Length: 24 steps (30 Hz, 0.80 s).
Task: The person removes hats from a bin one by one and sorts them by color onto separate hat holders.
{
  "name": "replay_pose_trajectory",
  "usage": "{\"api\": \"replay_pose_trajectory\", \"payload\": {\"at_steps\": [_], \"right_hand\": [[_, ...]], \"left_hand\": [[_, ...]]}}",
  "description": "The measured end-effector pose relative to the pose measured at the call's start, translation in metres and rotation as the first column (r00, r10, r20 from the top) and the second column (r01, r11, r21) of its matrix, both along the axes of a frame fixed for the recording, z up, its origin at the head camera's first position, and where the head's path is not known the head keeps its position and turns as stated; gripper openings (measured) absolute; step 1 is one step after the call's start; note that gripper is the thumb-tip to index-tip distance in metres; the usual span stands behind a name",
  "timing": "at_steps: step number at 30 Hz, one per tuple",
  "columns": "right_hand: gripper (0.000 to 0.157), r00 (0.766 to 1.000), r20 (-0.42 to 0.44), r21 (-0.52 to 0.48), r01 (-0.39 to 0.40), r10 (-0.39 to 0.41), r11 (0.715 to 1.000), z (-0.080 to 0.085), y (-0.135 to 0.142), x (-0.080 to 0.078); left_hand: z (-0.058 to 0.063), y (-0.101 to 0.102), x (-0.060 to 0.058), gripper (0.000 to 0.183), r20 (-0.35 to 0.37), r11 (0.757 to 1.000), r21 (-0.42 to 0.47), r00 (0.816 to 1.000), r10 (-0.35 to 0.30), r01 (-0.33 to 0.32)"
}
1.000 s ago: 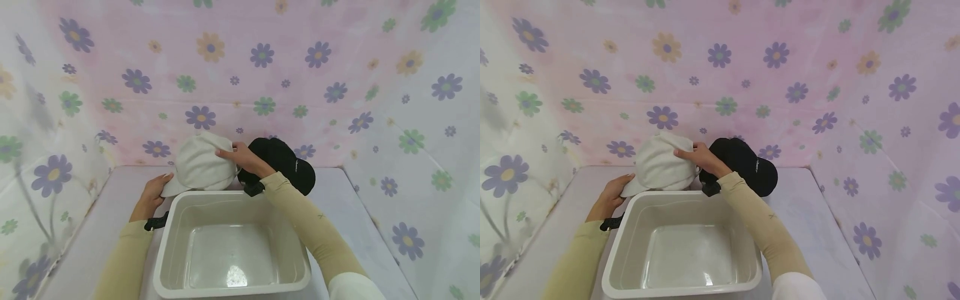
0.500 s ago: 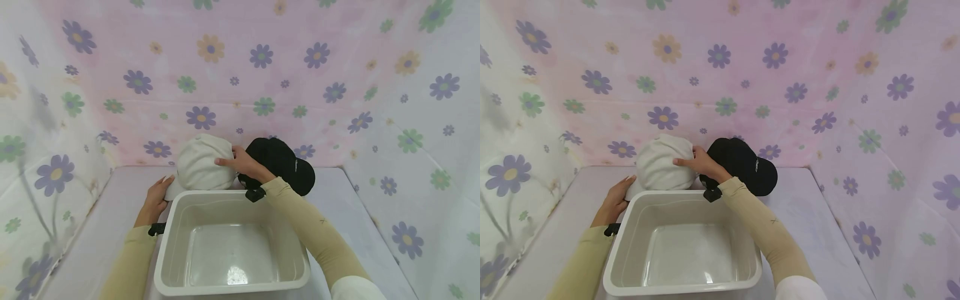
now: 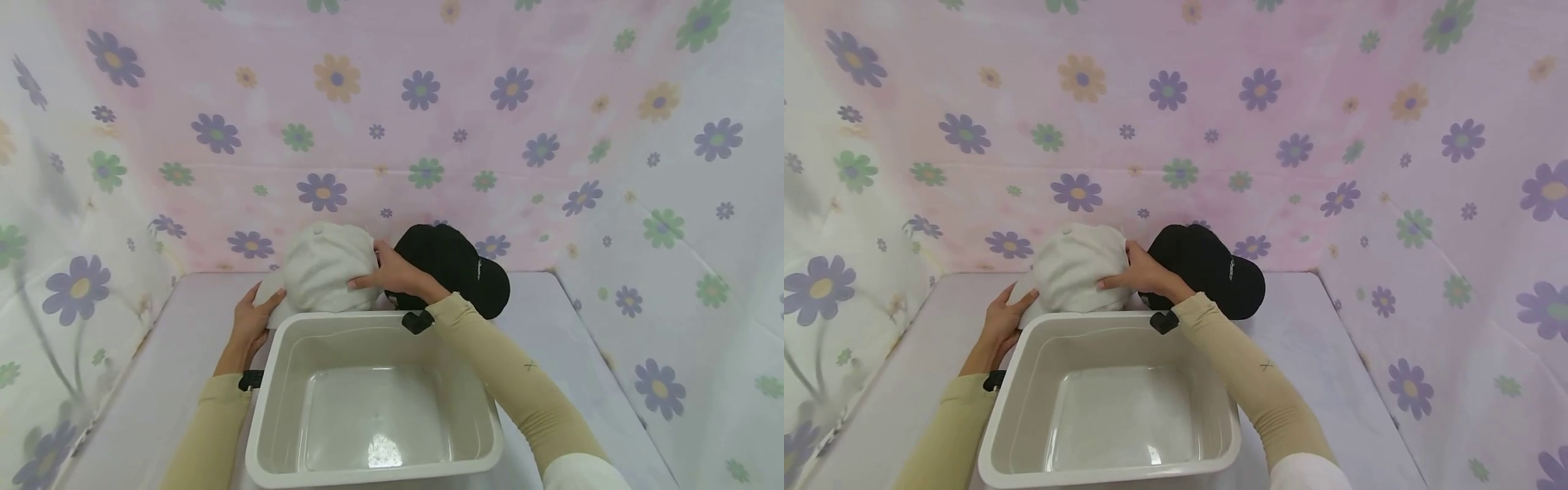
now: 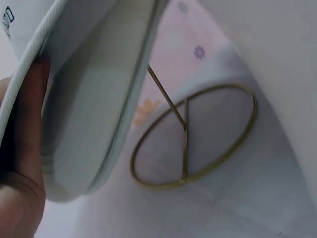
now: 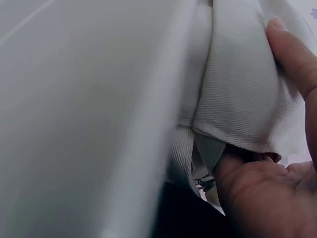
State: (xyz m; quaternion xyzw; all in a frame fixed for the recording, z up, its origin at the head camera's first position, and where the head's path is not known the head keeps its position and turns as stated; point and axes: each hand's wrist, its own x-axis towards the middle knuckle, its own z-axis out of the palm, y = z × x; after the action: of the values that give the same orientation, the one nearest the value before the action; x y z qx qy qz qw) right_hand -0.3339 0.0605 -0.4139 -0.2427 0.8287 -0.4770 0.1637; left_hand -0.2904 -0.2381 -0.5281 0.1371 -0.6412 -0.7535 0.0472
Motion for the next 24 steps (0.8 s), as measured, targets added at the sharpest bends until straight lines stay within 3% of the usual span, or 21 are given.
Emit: {"api": "replay_pose_trajectory", "payload": {"at_steps": [6,9,13,17,20,24], "right_hand": [[0.085,1.0,-0.022,0.044,0.005,-0.004,0.999,0.004,-0.001,0.003],[0.085,1.0,-0.022,0.079,0.022,-0.02,0.997,0.005,-0.002,0.004],[0.085,1.0,-0.015,0.102,0.022,-0.02,0.995,0.003,-0.003,0.003],[0.09,1.0,-0.011,0.108,0.008,-0.007,0.994,0.003,-0.003,0.002],[0.096,1.0,-0.029,0.132,-0.006,0.01,0.991,0.003,-0.002,0.001],[0.098,0.997,-0.06,0.176,-0.03,0.041,0.984,0.004,-0.001,0.002]], "left_hand": [[-0.002,-0.001,-0.005,0.071,-0.043,0.997,-0.067,0.999,0.028,-0.031],[-0.003,-0.003,-0.005,0.072,-0.04,1.0,-0.012,0.999,0.007,-0.008],[-0.005,-0.011,0.001,0.076,-0.048,0.988,0.087,0.991,-0.123,0.127],[-0.008,-0.018,0.01,0.084,-0.06,0.957,0.082,0.96,-0.273,0.277],[-0.01,-0.02,0.012,0.091,-0.049,0.951,0.008,0.95,-0.307,0.308],[-0.009,-0.021,0.009,0.096,-0.031,0.947,-0.105,0.951,-0.307,0.303]]}}
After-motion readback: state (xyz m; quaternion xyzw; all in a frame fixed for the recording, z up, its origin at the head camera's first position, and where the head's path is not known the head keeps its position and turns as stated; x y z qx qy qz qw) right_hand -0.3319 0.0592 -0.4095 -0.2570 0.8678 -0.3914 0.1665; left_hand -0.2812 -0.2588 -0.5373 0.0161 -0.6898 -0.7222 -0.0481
